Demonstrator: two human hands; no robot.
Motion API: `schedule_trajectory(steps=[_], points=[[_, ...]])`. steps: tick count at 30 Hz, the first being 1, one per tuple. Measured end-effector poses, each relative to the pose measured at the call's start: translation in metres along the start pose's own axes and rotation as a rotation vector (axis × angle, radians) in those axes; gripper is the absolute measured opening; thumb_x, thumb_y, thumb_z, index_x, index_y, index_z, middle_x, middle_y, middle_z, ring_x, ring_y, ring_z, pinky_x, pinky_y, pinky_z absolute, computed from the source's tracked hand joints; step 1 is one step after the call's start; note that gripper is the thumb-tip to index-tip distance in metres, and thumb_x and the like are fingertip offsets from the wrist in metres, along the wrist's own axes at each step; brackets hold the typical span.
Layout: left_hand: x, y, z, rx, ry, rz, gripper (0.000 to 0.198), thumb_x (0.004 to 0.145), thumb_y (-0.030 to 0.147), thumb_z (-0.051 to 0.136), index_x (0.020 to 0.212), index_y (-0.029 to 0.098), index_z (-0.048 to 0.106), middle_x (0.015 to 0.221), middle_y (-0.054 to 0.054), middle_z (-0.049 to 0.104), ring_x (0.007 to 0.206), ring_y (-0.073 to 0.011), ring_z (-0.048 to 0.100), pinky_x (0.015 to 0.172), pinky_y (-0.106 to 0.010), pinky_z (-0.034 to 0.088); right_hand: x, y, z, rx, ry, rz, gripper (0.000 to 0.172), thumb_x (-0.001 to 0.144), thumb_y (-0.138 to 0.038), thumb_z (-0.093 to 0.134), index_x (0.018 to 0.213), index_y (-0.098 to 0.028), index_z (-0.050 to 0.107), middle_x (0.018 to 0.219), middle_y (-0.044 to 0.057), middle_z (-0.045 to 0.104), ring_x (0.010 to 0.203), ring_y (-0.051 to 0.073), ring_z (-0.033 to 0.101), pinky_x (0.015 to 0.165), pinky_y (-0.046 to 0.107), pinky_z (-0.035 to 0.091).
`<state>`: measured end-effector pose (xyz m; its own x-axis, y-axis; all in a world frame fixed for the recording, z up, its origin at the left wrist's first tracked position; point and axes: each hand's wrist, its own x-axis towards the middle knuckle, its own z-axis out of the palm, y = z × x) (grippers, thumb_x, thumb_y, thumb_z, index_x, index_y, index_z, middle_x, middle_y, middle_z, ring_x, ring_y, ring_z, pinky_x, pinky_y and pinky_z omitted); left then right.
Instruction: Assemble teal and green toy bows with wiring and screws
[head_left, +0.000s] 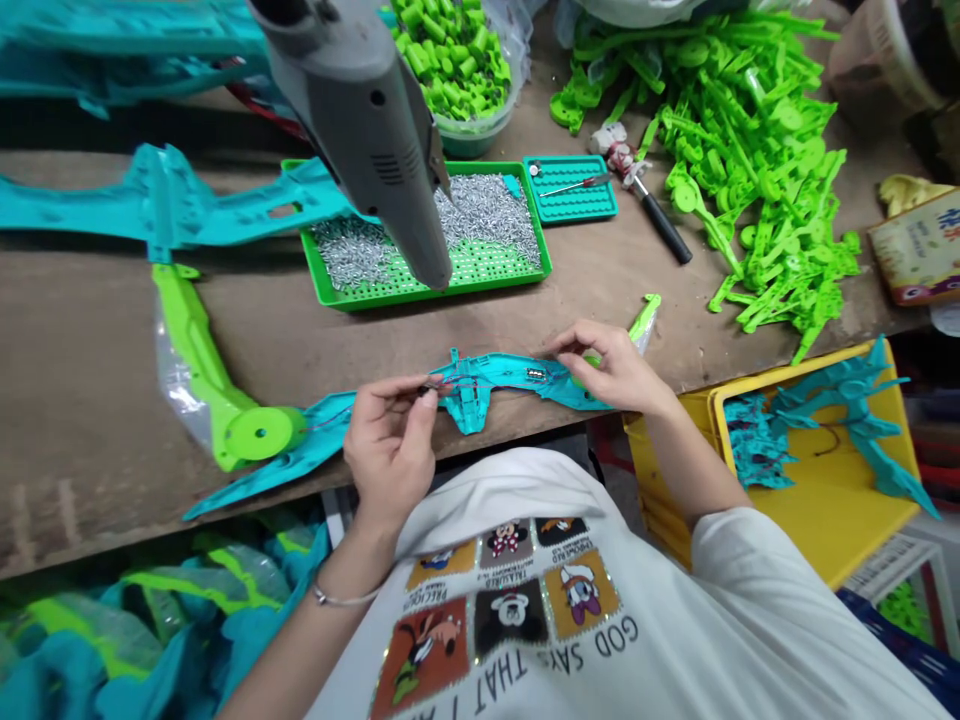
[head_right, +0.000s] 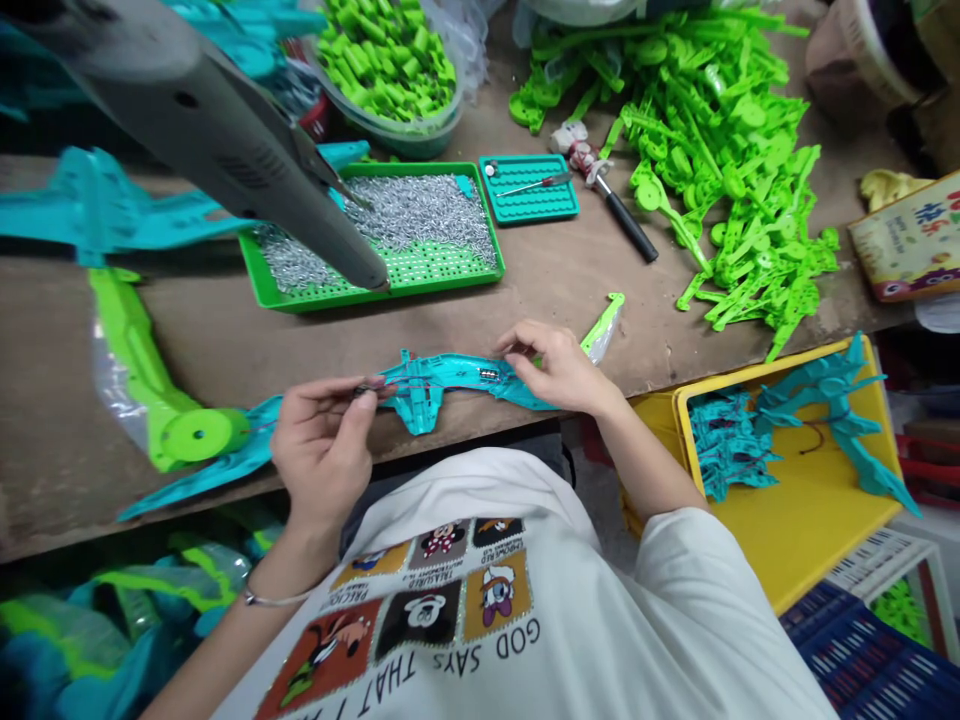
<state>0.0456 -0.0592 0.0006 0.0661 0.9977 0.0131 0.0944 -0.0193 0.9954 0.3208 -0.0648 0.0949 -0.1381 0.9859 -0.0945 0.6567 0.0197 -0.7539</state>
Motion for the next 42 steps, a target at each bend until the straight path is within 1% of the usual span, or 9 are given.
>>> schedule_trajectory(steps=[3,6,8,13,22,26,33,39,42], points=[[0.001,0.0,-0.002,-0.03,-0.034,0.019,0.019,0.097,0.03,0.064,0.113,0.022,0.06,0.113,-0.005,0.073,0.1,-0.0191,0.075,0.093,-0.038,0.062,-0.002,-0.001,-0.008,-0.033,-0.099,-0.064,0.031,0.083,-0.007,0.056,0.105,-0.022,0.072,0.108,0.004,0.075,0.099,0.02,0.069,0.092,0.035,0.054],[0.001,0.003,-0.003,-0.073,-0.07,0.042,0.015,0.096,0.029,0.064,0.109,0.022,0.06,0.117,-0.006,0.072,0.101,-0.0193,0.074,0.096,-0.042,0.062,0.0,-0.003,-0.004,-0.052,-0.121,-0.084,0.021,0.087,-0.014,0.062,0.103,-0.021,0.074,0.104,0.005,0.075,0.096,0.019,0.069,0.09,0.035,0.054],[0.0,0.005,-0.005,-0.075,-0.094,0.068,0.013,0.096,0.028,0.065,0.106,0.022,0.06,0.119,-0.007,0.072,0.106,-0.0206,0.073,0.098,-0.043,0.061,0.005,-0.003,0.006,-0.042,-0.059,-0.046,0.011,0.092,-0.026,0.066,0.096,-0.02,0.074,0.096,0.004,0.075,0.085,0.017,0.068,0.081,0.032,0.054],[-0.004,0.008,-0.013,0.109,-0.143,0.17,0.011,0.091,0.022,0.068,0.099,0.022,0.06,0.121,-0.009,0.071,0.114,-0.0238,0.07,0.101,-0.046,0.059,0.023,0.01,0.033,0.082,0.154,0.184,0.023,0.087,-0.033,0.072,0.104,-0.018,0.071,0.081,0.001,0.073,0.063,0.011,0.062,0.068,0.027,0.052],[-0.009,0.0,-0.021,0.008,-0.294,0.153,0.01,0.094,0.016,0.059,0.097,0.023,0.052,0.132,-0.012,0.067,0.117,-0.0243,0.071,0.099,-0.045,0.062,0.033,0.01,0.039,0.42,0.159,0.33,0.039,0.075,-0.035,0.079,0.106,-0.018,0.062,0.086,0.001,0.069,0.065,0.011,0.064,0.06,0.025,0.054],[-0.008,-0.001,-0.022,0.116,-0.334,0.295,0.021,0.091,0.008,0.061,0.102,0.024,0.054,0.123,-0.008,0.073,0.114,-0.0216,0.072,0.09,-0.038,0.062,0.031,0.004,0.048,0.29,0.279,0.288,0.023,0.082,-0.037,0.074,0.088,-0.02,0.061,0.071,-0.003,0.062,0.061,0.01,0.057,0.057,0.024,0.048],[0.002,0.0,-0.022,0.253,-0.428,0.57,0.045,0.087,0.002,0.061,0.126,0.025,0.057,0.119,-0.007,0.074,0.11,-0.0207,0.072,0.095,-0.038,0.059,0.034,-0.006,0.06,-0.088,0.173,0.053,0.009,0.093,-0.024,0.065,0.091,-0.02,0.073,0.089,0.004,0.069,0.076,0.015,0.062,0.079,0.03,0.052],[0.025,0.011,-0.013,0.431,-0.27,0.408,0.031,0.094,0.014,0.056,0.124,0.021,0.058,0.113,-0.008,0.071,0.105,-0.0232,0.069,0.095,-0.039,0.055,0.04,-0.005,0.066,-0.234,0.054,0.013,0.009,0.09,-0.013,0.063,0.09,-0.019,0.07,0.097,0.005,0.075,0.085,0.018,0.066,0.081,0.03,0.048],[0.042,0.024,0.007,0.513,-0.329,0.381,0.041,0.097,0.027,0.059,0.137,0.019,0.051,0.122,-0.011,0.07,0.115,-0.027,0.065,0.102,-0.043,0.052,0.041,-0.005,0.068,-0.276,0.056,0.031,0.012,0.088,-0.012,0.059,0.09,-0.019,0.069,0.083,0.002,0.073,0.075,0.016,0.064,0.073,0.027,0.044]])
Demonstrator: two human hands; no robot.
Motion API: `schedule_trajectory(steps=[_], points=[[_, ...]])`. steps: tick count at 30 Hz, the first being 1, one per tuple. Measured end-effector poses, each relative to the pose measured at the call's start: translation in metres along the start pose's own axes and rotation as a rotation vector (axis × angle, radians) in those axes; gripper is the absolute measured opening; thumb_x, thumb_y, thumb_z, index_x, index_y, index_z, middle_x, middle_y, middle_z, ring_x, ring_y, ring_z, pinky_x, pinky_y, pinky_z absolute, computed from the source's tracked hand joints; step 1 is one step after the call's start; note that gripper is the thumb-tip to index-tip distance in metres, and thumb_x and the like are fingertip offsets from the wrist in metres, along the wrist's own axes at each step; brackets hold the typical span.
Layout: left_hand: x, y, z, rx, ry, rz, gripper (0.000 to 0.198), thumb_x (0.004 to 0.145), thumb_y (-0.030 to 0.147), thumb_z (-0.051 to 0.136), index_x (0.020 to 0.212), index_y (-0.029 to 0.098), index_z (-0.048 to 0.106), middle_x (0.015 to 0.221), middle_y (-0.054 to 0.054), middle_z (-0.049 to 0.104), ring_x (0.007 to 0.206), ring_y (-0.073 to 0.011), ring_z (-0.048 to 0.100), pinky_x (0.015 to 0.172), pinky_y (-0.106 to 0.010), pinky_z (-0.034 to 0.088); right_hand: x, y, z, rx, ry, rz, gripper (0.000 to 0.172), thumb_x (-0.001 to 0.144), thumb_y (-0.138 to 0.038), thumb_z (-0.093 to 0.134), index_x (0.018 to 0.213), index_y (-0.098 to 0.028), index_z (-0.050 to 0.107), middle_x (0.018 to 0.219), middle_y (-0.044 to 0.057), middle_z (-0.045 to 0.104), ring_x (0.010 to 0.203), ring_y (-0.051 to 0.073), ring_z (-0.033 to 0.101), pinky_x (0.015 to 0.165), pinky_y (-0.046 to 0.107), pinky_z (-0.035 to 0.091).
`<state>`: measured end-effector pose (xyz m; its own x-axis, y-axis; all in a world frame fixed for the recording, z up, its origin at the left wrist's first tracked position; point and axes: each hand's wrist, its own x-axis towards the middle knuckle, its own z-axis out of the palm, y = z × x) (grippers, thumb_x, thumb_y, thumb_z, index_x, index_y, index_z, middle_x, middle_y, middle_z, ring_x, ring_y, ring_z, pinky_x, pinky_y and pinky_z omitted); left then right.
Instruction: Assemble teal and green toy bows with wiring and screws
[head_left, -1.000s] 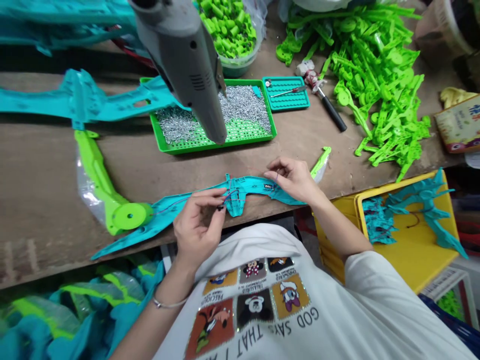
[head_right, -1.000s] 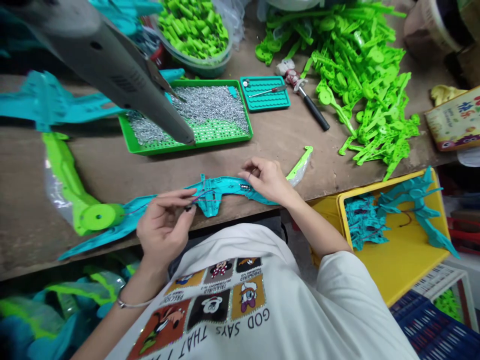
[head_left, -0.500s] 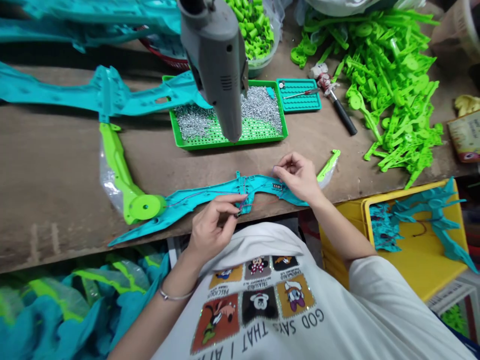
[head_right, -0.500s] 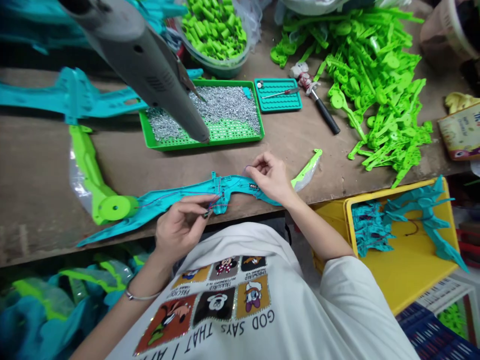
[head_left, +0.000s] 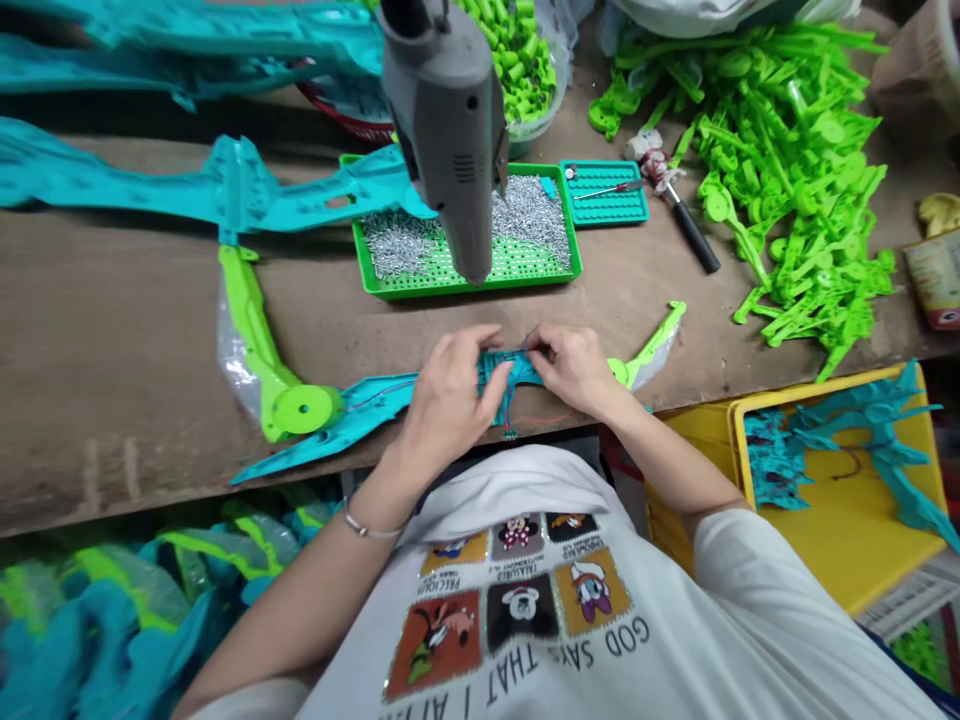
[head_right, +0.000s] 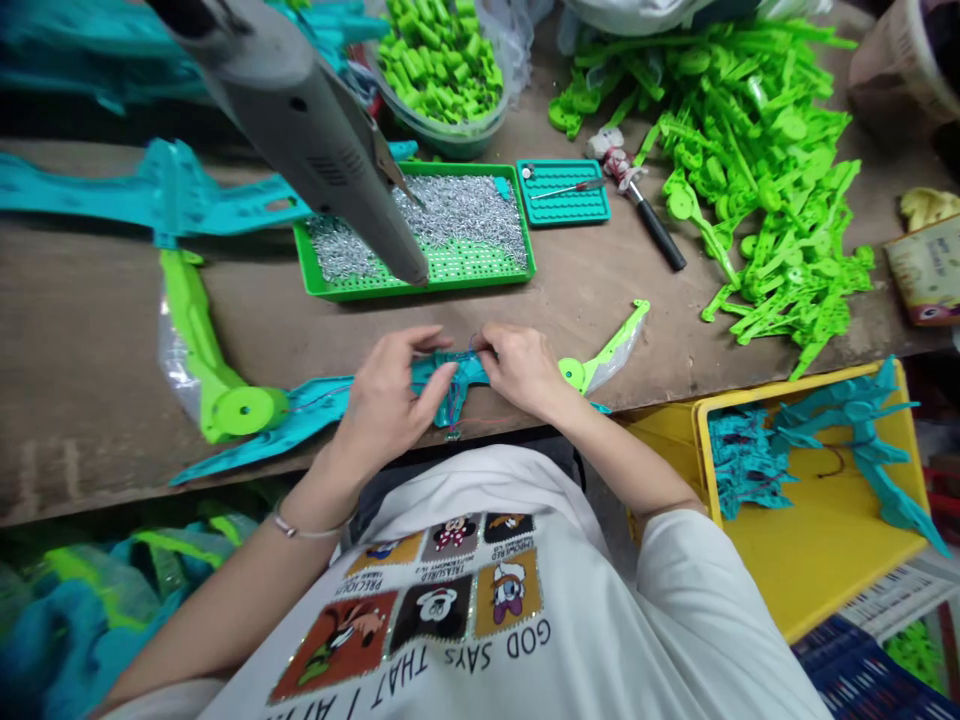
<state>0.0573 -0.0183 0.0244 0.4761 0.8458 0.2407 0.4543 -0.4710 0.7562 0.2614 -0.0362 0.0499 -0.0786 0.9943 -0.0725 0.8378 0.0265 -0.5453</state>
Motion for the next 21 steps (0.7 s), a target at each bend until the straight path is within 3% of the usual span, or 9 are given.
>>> schedule_trajectory(steps=[3,7,11,13,17,21], points=[[0.023,0.008,0.005,0.108,-0.144,0.018,0.054,0.094,0.028,0.061,0.144,0.016,0.046,0.121,-0.013,0.07,0.115,-0.0318,0.063,0.1,-0.048,0.049,-0.001,0.0,0.0,0.006,0.012,0.003,0.013,0.086,-0.011,0.057,0.091,-0.019,0.065,0.075,-0.001,0.067,0.066,0.014,0.06,0.067,0.025,0.041],[0.038,0.009,0.007,0.164,-0.26,0.007,0.049,0.091,0.02,0.057,0.14,0.017,0.054,0.107,-0.011,0.073,0.105,-0.0317,0.066,0.091,-0.046,0.049,-0.004,0.001,-0.003,0.088,0.094,-0.046,0.013,0.084,-0.011,0.056,0.094,-0.02,0.059,0.076,-0.002,0.064,0.067,0.013,0.061,0.068,0.024,0.043],[0.038,0.007,0.006,0.06,-0.172,0.055,0.034,0.096,0.021,0.056,0.129,0.019,0.062,0.104,-0.008,0.075,0.102,-0.0278,0.067,0.092,-0.043,0.047,-0.006,0.002,-0.007,0.196,0.123,-0.082,0.014,0.087,-0.012,0.057,0.099,-0.018,0.06,0.083,-0.001,0.067,0.068,0.011,0.062,0.07,0.023,0.046],[0.036,0.006,0.001,-0.044,-0.166,0.064,0.033,0.098,0.023,0.056,0.13,0.018,0.061,0.102,-0.007,0.075,0.1,-0.0252,0.069,0.091,-0.04,0.049,-0.005,0.002,-0.01,0.234,0.105,-0.084,0.012,0.088,-0.012,0.057,0.096,-0.017,0.064,0.084,0.0,0.07,0.072,0.011,0.064,0.072,0.023,0.046],[0.037,0.002,-0.015,-0.314,-0.351,0.086,0.042,0.104,0.025,0.047,0.146,0.021,0.051,0.11,-0.006,0.075,0.1,-0.0183,0.071,0.09,-0.032,0.051,0.0,0.003,-0.016,0.26,0.027,-0.012,0.016,0.088,-0.011,0.06,0.092,-0.017,0.075,0.086,0.001,0.077,0.076,0.012,0.068,0.076,0.023,0.048],[0.042,-0.006,-0.021,-0.265,-0.377,0.232,0.042,0.103,0.02,0.046,0.143,0.025,0.058,0.113,-0.006,0.072,0.103,-0.0182,0.069,0.091,-0.031,0.051,0.007,0.004,-0.021,0.233,-0.071,0.03,0.016,0.088,-0.015,0.065,0.091,-0.016,0.081,0.076,0.0,0.076,0.072,0.014,0.069,0.07,0.023,0.046]])
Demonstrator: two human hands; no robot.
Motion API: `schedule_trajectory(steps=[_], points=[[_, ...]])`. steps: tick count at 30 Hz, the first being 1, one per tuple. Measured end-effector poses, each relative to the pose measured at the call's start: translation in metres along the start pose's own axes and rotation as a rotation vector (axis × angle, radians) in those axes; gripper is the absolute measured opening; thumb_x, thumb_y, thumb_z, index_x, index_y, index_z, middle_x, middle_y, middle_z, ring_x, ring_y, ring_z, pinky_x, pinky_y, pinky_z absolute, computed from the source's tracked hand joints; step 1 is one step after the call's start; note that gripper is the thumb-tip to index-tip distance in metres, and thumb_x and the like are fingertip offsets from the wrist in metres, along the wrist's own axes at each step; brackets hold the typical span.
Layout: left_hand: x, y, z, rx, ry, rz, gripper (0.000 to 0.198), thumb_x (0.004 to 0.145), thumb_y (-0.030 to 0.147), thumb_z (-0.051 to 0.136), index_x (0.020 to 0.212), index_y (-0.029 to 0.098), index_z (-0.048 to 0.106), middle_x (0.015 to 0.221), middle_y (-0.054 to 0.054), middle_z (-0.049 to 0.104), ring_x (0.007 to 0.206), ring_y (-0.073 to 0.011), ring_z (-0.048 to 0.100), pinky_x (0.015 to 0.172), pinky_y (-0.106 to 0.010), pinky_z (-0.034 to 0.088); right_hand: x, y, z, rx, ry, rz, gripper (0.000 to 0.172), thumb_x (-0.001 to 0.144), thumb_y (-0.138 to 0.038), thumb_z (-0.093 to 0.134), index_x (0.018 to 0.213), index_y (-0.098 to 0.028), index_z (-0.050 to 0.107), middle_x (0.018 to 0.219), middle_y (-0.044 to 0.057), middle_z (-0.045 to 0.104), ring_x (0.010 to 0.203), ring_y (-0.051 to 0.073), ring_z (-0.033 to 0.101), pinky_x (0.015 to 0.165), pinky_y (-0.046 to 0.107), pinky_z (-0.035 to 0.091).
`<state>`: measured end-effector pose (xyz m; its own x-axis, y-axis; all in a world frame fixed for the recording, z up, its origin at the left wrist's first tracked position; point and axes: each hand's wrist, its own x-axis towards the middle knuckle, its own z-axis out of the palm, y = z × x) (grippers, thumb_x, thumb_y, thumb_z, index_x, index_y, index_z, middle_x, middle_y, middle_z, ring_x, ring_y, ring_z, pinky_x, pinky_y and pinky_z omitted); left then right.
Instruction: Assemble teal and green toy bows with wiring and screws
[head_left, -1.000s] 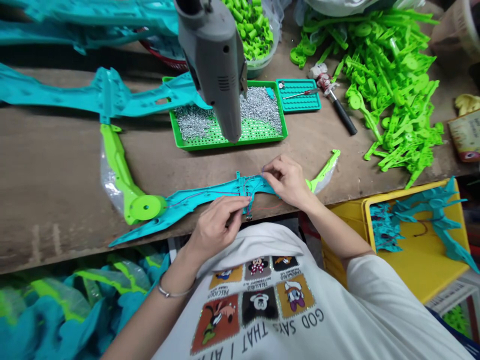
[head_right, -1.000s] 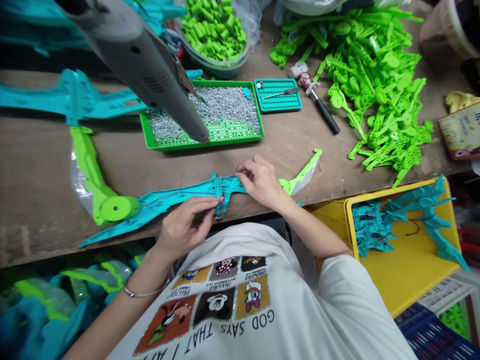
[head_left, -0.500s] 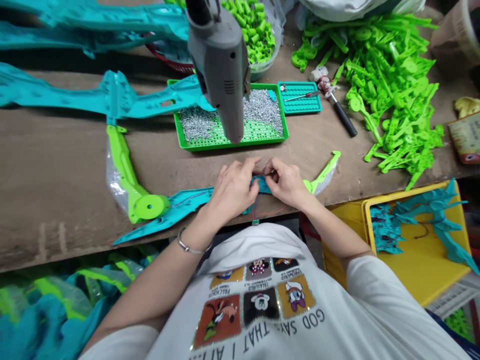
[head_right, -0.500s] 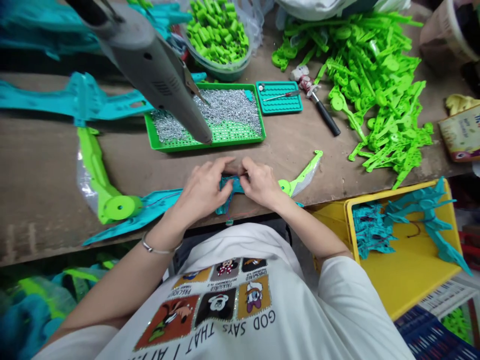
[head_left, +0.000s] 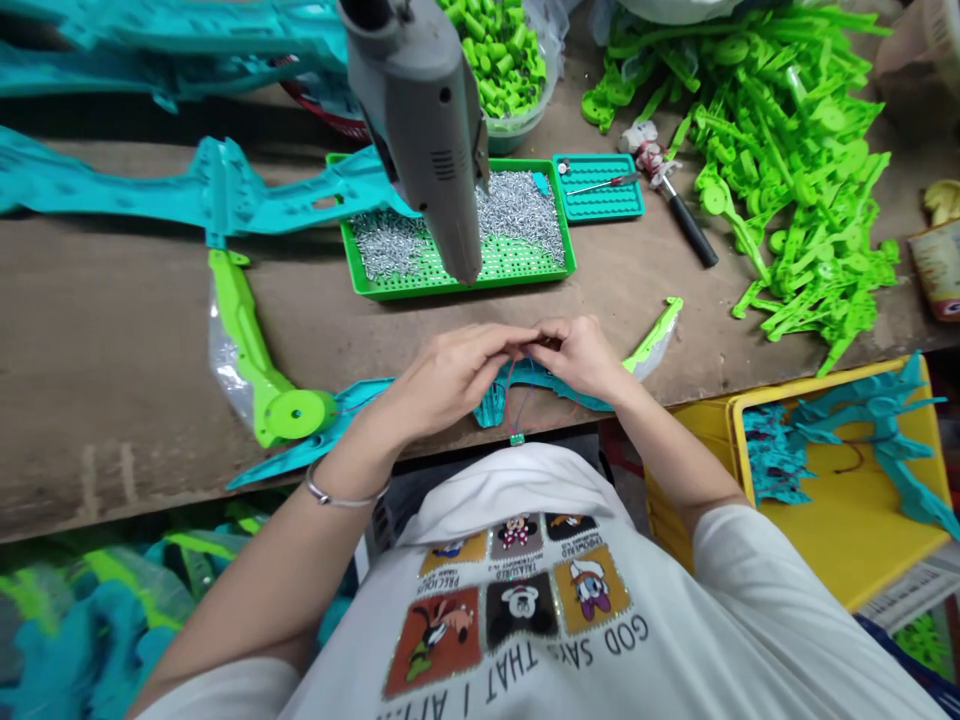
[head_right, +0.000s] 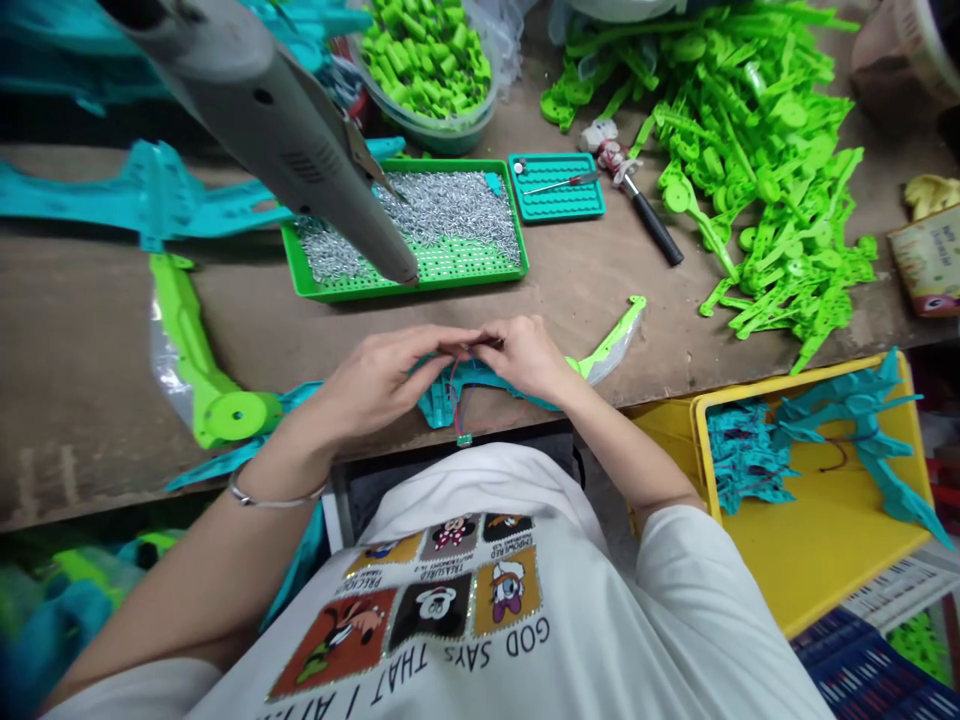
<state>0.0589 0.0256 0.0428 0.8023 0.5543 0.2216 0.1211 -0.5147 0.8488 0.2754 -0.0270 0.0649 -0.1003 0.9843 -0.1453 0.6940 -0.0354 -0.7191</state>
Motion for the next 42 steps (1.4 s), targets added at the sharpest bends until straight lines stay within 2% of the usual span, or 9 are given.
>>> schedule_trajectory(steps=[5,10,14,17,19,22,29,38,42], points=[[0.008,-0.01,0.007,0.196,0.101,0.124,0.026,0.098,0.024,0.061,0.121,0.023,0.073,0.09,-0.004,0.063,0.08,-0.0162,0.061,0.071,-0.029,0.048,0.009,0.001,-0.003,0.037,-0.075,0.013,0.015,0.088,-0.02,0.07,0.091,-0.016,0.084,0.08,0.002,0.079,0.074,0.016,0.071,0.069,0.024,0.047],[0.009,-0.014,0.01,0.234,0.162,0.18,0.014,0.098,0.021,0.059,0.097,0.019,0.072,0.108,-0.01,0.068,0.099,-0.0216,0.063,0.088,-0.037,0.051,0.008,0.002,-0.012,0.021,-0.046,0.027,0.022,0.085,-0.019,0.072,0.106,-0.017,0.081,0.086,0.002,0.078,0.073,0.014,0.067,0.073,0.026,0.05],[0.004,-0.015,0.008,0.17,0.13,0.08,0.012,0.098,0.021,0.056,0.098,0.017,0.067,0.098,-0.008,0.07,0.091,-0.0201,0.064,0.083,-0.035,0.05,-0.022,-0.012,-0.034,-0.107,0.039,-0.131,0.034,0.087,-0.012,0.062,0.118,-0.017,0.074,0.093,0.004,0.07,0.077,0.014,0.061,0.076,0.028,0.048],[0.002,-0.015,0.008,0.127,0.154,-0.011,0.012,0.097,0.025,0.059,0.095,0.017,0.067,0.091,-0.005,0.07,0.084,-0.0185,0.064,0.077,-0.032,0.048,-0.055,-0.028,-0.044,-0.198,-0.129,-0.228,0.04,0.085,-0.006,0.057,0.12,-0.019,0.071,0.097,0.005,0.064,0.086,0.017,0.06,0.078,0.029,0.048],[0.001,-0.016,0.008,0.108,0.17,-0.057,0.013,0.097,0.027,0.06,0.093,0.017,0.068,0.089,-0.004,0.07,0.082,-0.0178,0.065,0.076,-0.031,0.047,-0.074,-0.037,-0.042,-0.298,-0.203,-0.231,0.038,0.086,-0.006,0.056,0.12,-0.019,0.069,0.098,0.006,0.063,0.089,0.019,0.06,0.078,0.03,0.047],[0.001,-0.018,0.009,0.108,0.178,-0.103,0.015,0.097,0.029,0.06,0.093,0.018,0.069,0.088,-0.004,0.07,0.081,-0.0176,0.065,0.075,-0.031,0.047,-0.088,-0.039,-0.026,-0.479,-0.143,-0.218,0.024,0.095,-0.011,0.054,0.108,-0.019,0.072,0.092,0.007,0.062,0.084,0.019,0.059,0.073,0.03,0.046],[-0.006,-0.022,0.009,0.112,0.179,-0.053,0.017,0.099,0.03,0.057,0.102,0.02,0.069,0.099,-0.007,0.073,0.093,-0.0213,0.068,0.085,-0.036,0.051,-0.059,-0.018,0.01,-0.356,0.206,-0.218,0.023,0.103,-0.024,0.052,0.114,-0.019,0.072,0.094,0.008,0.066,0.086,0.019,0.065,0.077,0.031,0.052],[-0.032,-0.022,0.003,0.156,0.04,0.137,0.011,0.095,0.019,0.061,0.104,0.02,0.068,0.122,-0.012,0.071,0.115,-0.0251,0.063,0.101,-0.045,0.051,-0.03,-0.008,0.019,-0.187,0.187,-0.054,0.016,0.097,-0.025,0.063,0.103,-0.019,0.077,0.092,0.006,0.076,0.083,0.017,0.068,0.079,0.029,0.051],[-0.033,-0.019,0.014,0.194,0.069,0.147,0.01,0.094,0.029,0.068,0.095,0.02,0.065,0.109,-0.01,0.073,0.102,-0.0225,0.066,0.093,-0.04,0.053,-0.023,-0.004,0.02,-0.161,0.15,0.005,0.015,0.094,-0.024,0.066,0.1,-0.019,0.079,0.091,0.005,0.078,0.082,0.017,0.07,0.079,0.029,0.05]])
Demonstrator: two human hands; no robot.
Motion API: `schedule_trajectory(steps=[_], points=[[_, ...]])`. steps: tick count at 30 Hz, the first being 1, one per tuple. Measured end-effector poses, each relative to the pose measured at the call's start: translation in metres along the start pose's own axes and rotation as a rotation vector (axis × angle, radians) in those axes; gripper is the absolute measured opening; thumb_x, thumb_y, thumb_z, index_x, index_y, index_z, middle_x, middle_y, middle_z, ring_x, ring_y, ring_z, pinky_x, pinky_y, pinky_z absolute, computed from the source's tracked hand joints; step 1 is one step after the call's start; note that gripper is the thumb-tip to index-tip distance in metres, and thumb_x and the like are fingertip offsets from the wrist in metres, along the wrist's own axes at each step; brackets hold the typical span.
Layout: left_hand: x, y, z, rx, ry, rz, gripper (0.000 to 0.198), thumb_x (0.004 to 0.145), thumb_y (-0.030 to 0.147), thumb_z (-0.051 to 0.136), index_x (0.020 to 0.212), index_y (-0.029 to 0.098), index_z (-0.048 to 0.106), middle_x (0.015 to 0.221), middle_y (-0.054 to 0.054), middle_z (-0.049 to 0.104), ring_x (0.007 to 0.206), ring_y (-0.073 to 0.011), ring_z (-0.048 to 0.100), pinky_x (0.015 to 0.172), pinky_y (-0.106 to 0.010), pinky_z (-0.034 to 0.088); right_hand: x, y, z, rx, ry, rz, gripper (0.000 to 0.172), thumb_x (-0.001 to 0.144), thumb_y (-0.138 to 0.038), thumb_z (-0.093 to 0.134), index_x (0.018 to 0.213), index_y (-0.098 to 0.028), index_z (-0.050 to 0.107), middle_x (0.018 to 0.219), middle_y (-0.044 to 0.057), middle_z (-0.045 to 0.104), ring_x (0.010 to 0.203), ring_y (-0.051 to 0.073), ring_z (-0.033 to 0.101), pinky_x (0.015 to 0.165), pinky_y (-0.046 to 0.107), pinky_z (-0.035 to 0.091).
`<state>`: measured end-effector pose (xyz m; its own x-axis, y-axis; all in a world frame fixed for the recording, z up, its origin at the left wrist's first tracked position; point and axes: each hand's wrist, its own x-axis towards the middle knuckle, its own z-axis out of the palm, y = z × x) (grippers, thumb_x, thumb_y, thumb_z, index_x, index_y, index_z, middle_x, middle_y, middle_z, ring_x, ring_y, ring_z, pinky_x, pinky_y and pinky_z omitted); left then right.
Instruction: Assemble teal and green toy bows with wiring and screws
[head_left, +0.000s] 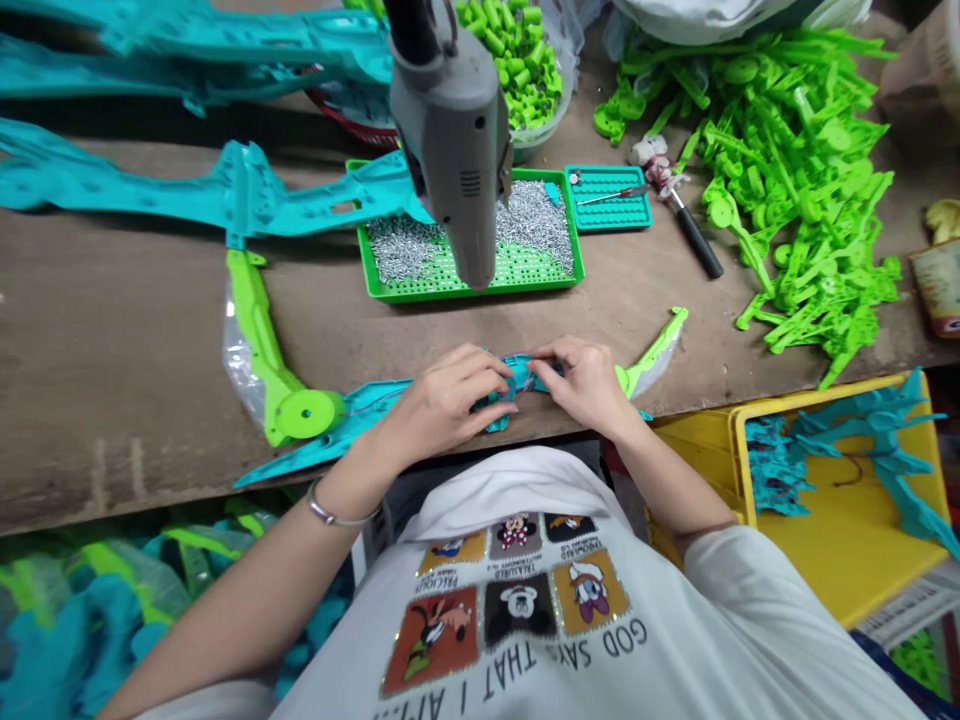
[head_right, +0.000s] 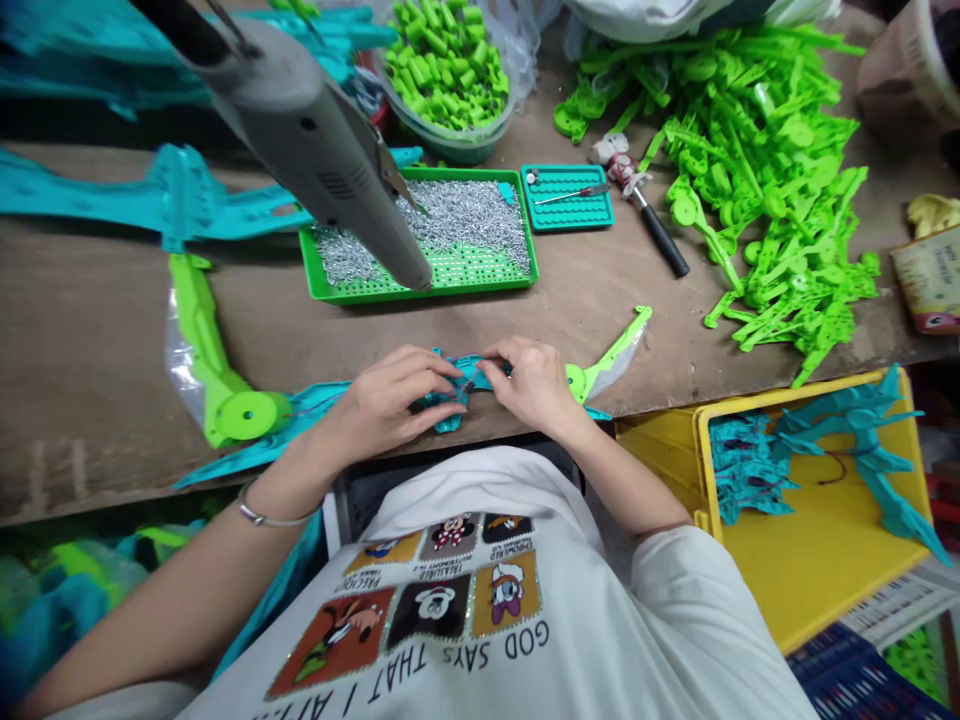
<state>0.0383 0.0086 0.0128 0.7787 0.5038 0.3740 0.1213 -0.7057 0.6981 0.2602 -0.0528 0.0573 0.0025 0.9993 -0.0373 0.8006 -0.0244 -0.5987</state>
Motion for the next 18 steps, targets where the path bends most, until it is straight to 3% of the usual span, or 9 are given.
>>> schedule_trajectory(steps=[4,8,14,18], points=[[0.007,0.007,0.017,0.076,0.166,-0.138,0.019,0.095,0.036,0.069,0.089,0.02,0.062,0.085,-0.005,0.071,0.082,-0.0191,0.066,0.078,-0.033,0.052,0.003,0.001,-0.002,0.032,-0.032,0.001,0.018,0.092,-0.024,0.067,0.105,-0.018,0.079,0.092,0.005,0.078,0.078,0.016,0.068,0.077,0.029,0.05],[0.013,0.018,0.024,0.07,0.331,-0.32,0.025,0.095,0.042,0.07,0.103,0.02,0.062,0.082,-0.001,0.07,0.073,-0.015,0.068,0.071,-0.027,0.052,-0.006,-0.005,-0.01,0.128,0.012,0.02,0.03,0.092,-0.023,0.065,0.121,-0.017,0.069,0.093,0.003,0.077,0.068,0.013,0.063,0.073,0.027,0.05],[0.011,0.031,0.01,-0.063,0.265,-0.397,0.029,0.094,0.038,0.071,0.116,0.021,0.064,0.09,-0.003,0.073,0.082,-0.0166,0.072,0.077,-0.029,0.058,-0.029,-0.02,-0.009,0.211,-0.051,0.028,0.01,0.092,-0.026,0.065,0.1,-0.02,0.067,0.072,-0.002,0.066,0.059,0.011,0.057,0.063,0.025,0.048],[0.009,0.042,0.004,-0.253,0.276,-0.5,0.038,0.092,0.036,0.072,0.126,0.021,0.064,0.094,-0.004,0.074,0.083,-0.016,0.073,0.074,-0.027,0.063,-0.034,-0.021,-0.002,0.244,-0.053,0.027,0.007,0.092,-0.023,0.064,0.097,-0.02,0.068,0.074,0.0,0.067,0.064,0.012,0.061,0.064,0.024,0.05]])
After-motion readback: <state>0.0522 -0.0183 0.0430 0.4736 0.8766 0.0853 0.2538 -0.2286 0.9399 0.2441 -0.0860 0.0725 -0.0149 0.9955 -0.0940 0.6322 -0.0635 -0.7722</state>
